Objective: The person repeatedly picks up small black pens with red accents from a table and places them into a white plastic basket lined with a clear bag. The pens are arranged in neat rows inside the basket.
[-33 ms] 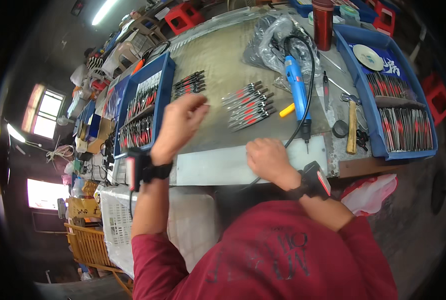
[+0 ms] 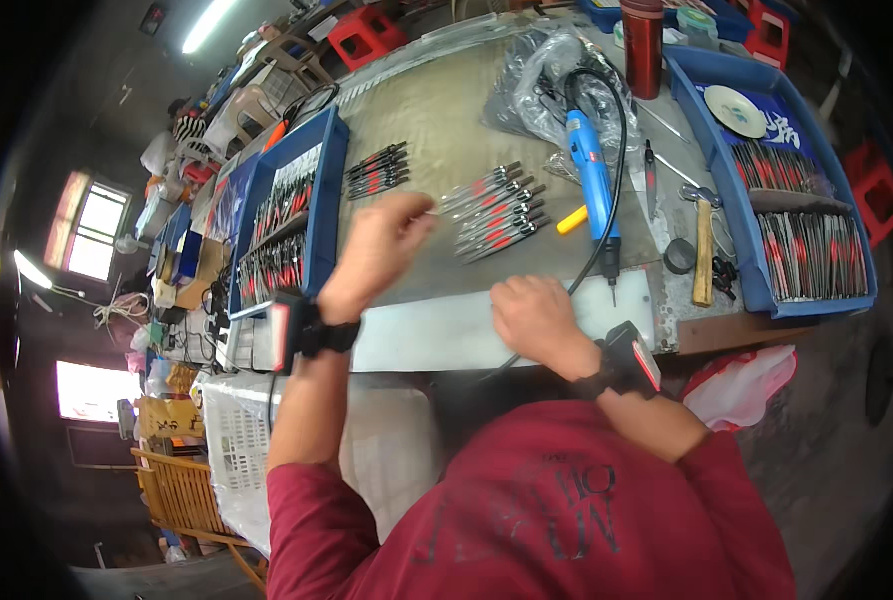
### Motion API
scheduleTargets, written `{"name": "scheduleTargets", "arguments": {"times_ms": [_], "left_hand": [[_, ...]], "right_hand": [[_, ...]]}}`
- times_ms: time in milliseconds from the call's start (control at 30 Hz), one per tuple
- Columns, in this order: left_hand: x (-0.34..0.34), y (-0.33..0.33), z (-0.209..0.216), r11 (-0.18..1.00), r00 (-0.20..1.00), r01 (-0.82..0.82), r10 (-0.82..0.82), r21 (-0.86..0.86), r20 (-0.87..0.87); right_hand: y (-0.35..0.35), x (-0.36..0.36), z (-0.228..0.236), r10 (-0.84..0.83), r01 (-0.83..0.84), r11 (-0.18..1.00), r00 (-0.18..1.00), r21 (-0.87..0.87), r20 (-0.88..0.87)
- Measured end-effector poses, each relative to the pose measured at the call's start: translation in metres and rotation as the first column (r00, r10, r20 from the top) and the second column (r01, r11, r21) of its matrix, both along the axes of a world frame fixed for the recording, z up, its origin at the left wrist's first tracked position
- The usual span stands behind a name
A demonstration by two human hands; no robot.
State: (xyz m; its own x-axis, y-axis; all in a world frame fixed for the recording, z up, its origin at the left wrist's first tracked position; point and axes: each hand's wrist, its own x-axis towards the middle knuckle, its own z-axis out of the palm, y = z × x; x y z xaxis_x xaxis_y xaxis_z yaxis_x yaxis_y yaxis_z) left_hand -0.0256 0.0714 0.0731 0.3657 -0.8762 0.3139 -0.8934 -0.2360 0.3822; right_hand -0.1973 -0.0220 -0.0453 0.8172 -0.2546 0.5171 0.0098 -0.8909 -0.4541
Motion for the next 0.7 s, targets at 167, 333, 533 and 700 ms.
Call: {"name": "scheduleTargets", "arguments": {"times_ms": [167, 333, 533, 700], "left_hand": [[-0.025, -0.044, -0.062, 0.981, 0.999, 0.029, -0.024, 0.191, -0.027], [-0.04, -0.055, -0.091, 0.982, 0.995, -0.094, 0.089, 0.165, 0.034], [-0.039, -0.05, -0.094, 0.979, 0.995, -0.1, 0.103, 0.177, -0.007], [-0.034, -0.041, -0.079, 0.983, 0.998, -0.053, 0.058, 0.176, -0.021]], "right_hand": [[0.002, 0.001, -0.002, -0.02, 0.02, 1.0, 1.0, -0.009, 0.015], [0.002, 0.001, -0.004, -0.038, 0.039, 0.999, 0.999, 0.02, -0.01], [0.003, 0.001, -0.004, -0.047, 0.047, 0.999, 0.999, 0.001, -0.003], [0.002, 0.001, -0.001, -0.025, 0.025, 1.0, 1.0, 0.006, -0.001]]}}
